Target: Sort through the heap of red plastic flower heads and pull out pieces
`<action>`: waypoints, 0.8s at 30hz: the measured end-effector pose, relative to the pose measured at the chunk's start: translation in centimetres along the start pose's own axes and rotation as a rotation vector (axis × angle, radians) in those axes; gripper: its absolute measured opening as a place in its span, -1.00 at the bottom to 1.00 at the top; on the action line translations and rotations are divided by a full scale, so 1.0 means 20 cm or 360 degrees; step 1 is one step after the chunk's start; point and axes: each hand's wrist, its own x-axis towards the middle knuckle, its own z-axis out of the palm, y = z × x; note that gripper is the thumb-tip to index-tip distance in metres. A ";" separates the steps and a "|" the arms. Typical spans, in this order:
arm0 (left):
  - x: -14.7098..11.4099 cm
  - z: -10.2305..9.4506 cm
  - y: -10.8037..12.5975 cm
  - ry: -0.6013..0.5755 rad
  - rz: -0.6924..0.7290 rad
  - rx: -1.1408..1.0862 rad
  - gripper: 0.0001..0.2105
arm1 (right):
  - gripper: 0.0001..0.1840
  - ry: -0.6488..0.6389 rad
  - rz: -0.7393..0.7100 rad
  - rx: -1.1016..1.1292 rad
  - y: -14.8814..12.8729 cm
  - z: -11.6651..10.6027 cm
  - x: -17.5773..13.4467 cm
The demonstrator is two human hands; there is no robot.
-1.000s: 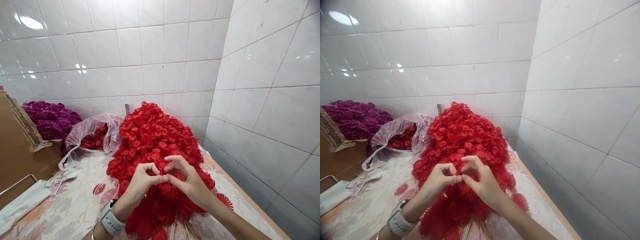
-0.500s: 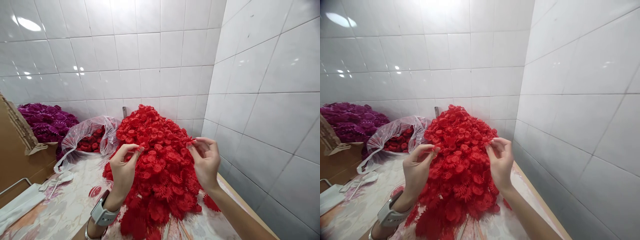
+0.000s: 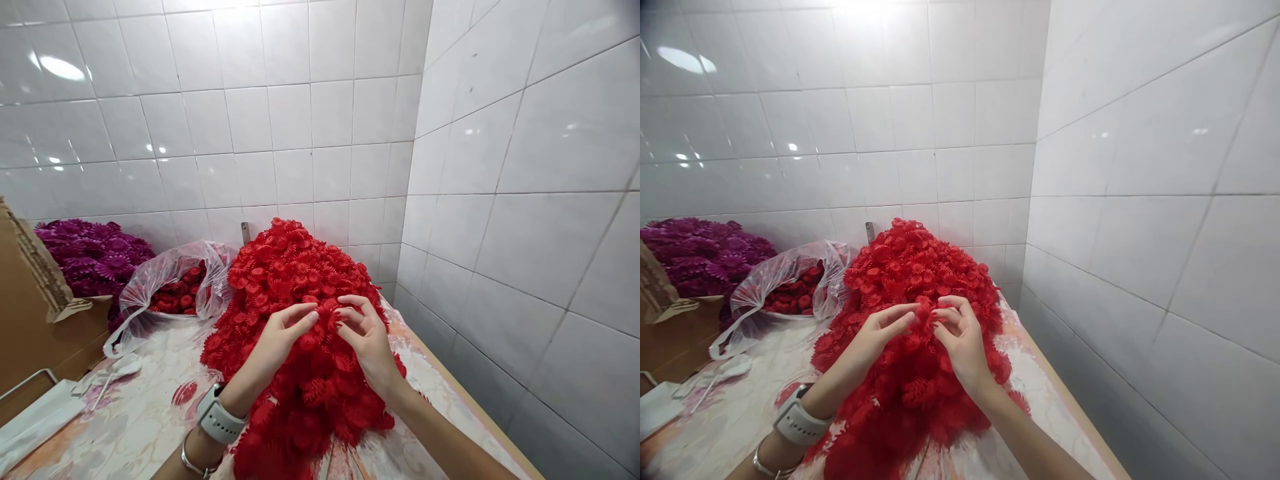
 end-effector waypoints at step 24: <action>-0.04 0.01 -0.07 -0.0217 -0.0234 -0.0320 -0.74 | -0.75 -0.0504 -0.0185 -0.0530 -0.06 -0.03 -0.03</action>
